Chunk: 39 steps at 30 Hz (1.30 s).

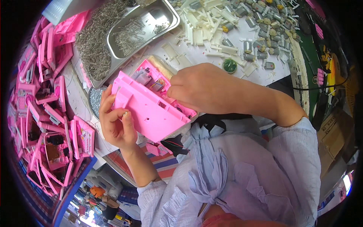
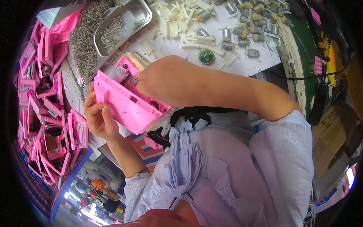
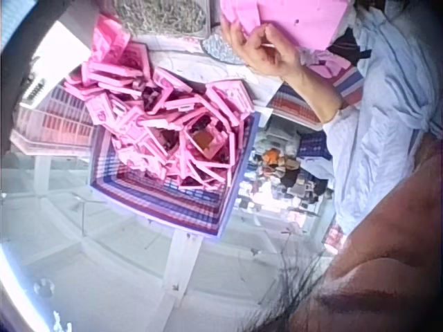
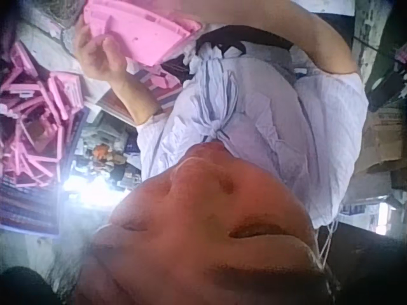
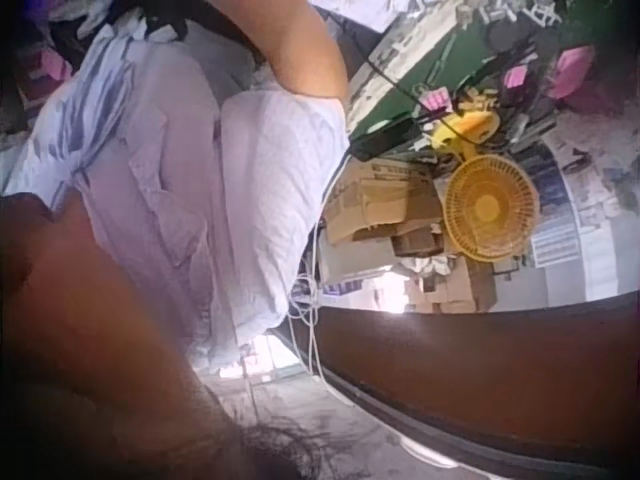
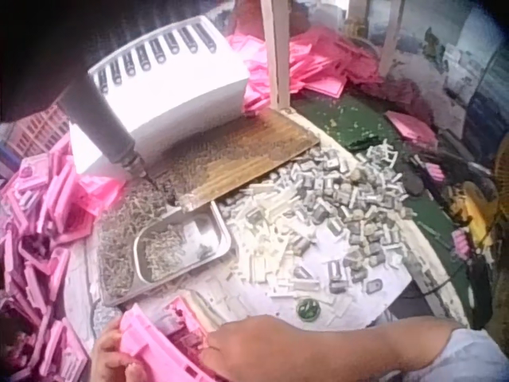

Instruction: Soldering and assembling electronic components into a pink plastic toy housing.

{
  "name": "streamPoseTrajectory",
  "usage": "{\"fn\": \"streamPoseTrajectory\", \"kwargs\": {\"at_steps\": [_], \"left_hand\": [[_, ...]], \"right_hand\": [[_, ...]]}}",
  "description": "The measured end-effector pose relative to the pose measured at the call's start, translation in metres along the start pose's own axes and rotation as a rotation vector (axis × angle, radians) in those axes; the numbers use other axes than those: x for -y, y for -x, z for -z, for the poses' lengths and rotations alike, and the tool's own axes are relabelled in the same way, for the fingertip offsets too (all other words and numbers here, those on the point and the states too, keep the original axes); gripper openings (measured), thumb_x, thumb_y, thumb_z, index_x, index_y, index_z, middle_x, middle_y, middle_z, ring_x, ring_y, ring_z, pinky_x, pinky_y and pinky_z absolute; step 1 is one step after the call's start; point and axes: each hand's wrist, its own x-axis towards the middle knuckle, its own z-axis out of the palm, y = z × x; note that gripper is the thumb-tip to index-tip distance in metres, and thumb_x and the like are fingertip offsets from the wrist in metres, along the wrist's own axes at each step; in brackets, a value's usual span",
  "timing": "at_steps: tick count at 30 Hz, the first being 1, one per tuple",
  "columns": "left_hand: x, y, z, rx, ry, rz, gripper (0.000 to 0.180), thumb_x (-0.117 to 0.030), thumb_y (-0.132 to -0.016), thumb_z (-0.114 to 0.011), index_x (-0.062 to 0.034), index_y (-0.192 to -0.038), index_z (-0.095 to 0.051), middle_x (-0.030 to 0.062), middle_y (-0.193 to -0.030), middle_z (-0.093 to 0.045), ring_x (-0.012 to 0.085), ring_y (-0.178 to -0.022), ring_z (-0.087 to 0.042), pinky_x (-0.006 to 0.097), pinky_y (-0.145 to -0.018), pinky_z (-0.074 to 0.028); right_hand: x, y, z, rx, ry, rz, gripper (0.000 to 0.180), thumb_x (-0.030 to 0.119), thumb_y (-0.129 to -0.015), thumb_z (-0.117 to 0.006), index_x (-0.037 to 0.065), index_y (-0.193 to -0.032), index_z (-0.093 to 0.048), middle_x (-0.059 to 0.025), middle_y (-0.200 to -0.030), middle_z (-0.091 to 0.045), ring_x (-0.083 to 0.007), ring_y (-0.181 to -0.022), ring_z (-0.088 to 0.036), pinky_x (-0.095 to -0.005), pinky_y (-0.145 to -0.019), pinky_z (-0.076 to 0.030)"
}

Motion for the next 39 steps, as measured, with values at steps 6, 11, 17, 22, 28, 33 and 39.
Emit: {"fn": "streamPoseTrajectory", "kwargs": {"at_steps": [6, 11, 17, 22, 28, 33, 39], "left_hand": [[0.006, 0.004, -0.004, -0.045, 0.036, 0.031, 0.013, -0.011, -0.093, -0.068, -0.0008, -0.087, -0.063, 0.0199, -0.122, -0.064, 0.0475, -0.133, -0.054, 0.064, -0.115, -0.032], [0.008, 0.004, -0.012, -0.073, 0.029, 0.041, 0.012, -0.012, -0.092, -0.068, -0.0021, -0.087, -0.064, 0.0201, -0.119, -0.067, 0.0464, -0.131, -0.056, 0.065, -0.117, -0.029], [0.009, 0.005, -0.011, -0.068, -0.012, 0.021, 0.012, -0.012, -0.091, -0.07, -0.0034, -0.087, -0.064, 0.0209, -0.117, -0.069, 0.0457, -0.128, -0.059, 0.066, -0.118, -0.027], [0.006, 0.003, -0.01, -0.028, -0.051, 0.007, 0.011, -0.011, -0.09, -0.07, -0.0038, -0.087, -0.064, 0.0209, -0.118, -0.069, 0.044, -0.127, -0.061, 0.067, -0.117, -0.027], [0.001, -0.004, -0.008, 0.098, -0.19, 0.018, 0.009, -0.005, -0.086, -0.072, -0.0046, -0.089, -0.064, 0.0186, -0.118, -0.07, 0.0399, -0.128, -0.062, 0.063, -0.118, -0.029], [-0.002, -0.011, -0.009, 0.169, -0.257, -0.007, 0.012, -0.005, -0.085, -0.075, -0.0055, -0.089, -0.063, 0.0165, -0.117, -0.07, 0.0364, -0.124, -0.064, 0.06, -0.115, -0.034], [-0.003, -0.009, -0.011, 0.164, -0.278, -0.023, 0.015, -0.006, -0.084, -0.076, -0.0058, -0.09, -0.063, 0.0165, -0.118, -0.07, 0.0366, -0.123, -0.064, 0.059, -0.114, -0.037]], "right_hand": [[-0.007, -0.007, 0.004, 0.097, -0.083, -0.008, 0.014, 0.02, -0.087, -0.071, 0.006, -0.092, -0.068, -0.0093, -0.086, -0.065, -0.0308, -0.082, -0.067, -0.0425, -0.07, -0.055], [-0.021, -0.003, -0.011, -0.032, -0.225, 0.084, 0.016, 0.02, -0.088, -0.072, 0.006, -0.097, -0.07, -0.0087, -0.091, -0.068, -0.0305, -0.083, -0.068, -0.0421, -0.071, -0.056], [-0.019, -0.006, -0.019, -0.067, -0.186, 0.126, 0.015, 0.02, -0.087, -0.071, 0.006, -0.091, -0.067, -0.0082, -0.089, -0.067, -0.0285, -0.082, -0.068, -0.0409, -0.07, -0.056], [-0.008, -0.013, -0.017, 0.017, 0.001, 0.04, 0.016, 0.022, -0.084, -0.071, 0.009, -0.081, -0.062, -0.0071, -0.082, -0.066, -0.027, -0.079, -0.068, -0.0414, -0.066, -0.055], [-0.015, -0.002, 0.008, 0.157, -0.186, -0.076, 0.031, 0.022, -0.084, -0.075, 0.008, -0.112, -0.074, -0.0064, -0.08, -0.07, -0.0252, -0.068, -0.068, -0.038, -0.06, -0.052], [-0.003, 0.006, 0.017, -0.024, -0.339, -0.302, 0.041, 0.025, -0.084, -0.078, 0.007, -0.12, -0.072, -0.0097, -0.082, -0.071, -0.0255, -0.068, -0.068, -0.035, -0.062, -0.052], [0.014, 0.012, -0.013, -0.089, -0.135, -0.144, 0.062, 0.026, -0.082, -0.082, 0.011, -0.139, -0.063, -0.0094, -0.087, -0.065, -0.0269, -0.071, -0.063, -0.0356, -0.063, -0.051]]}}
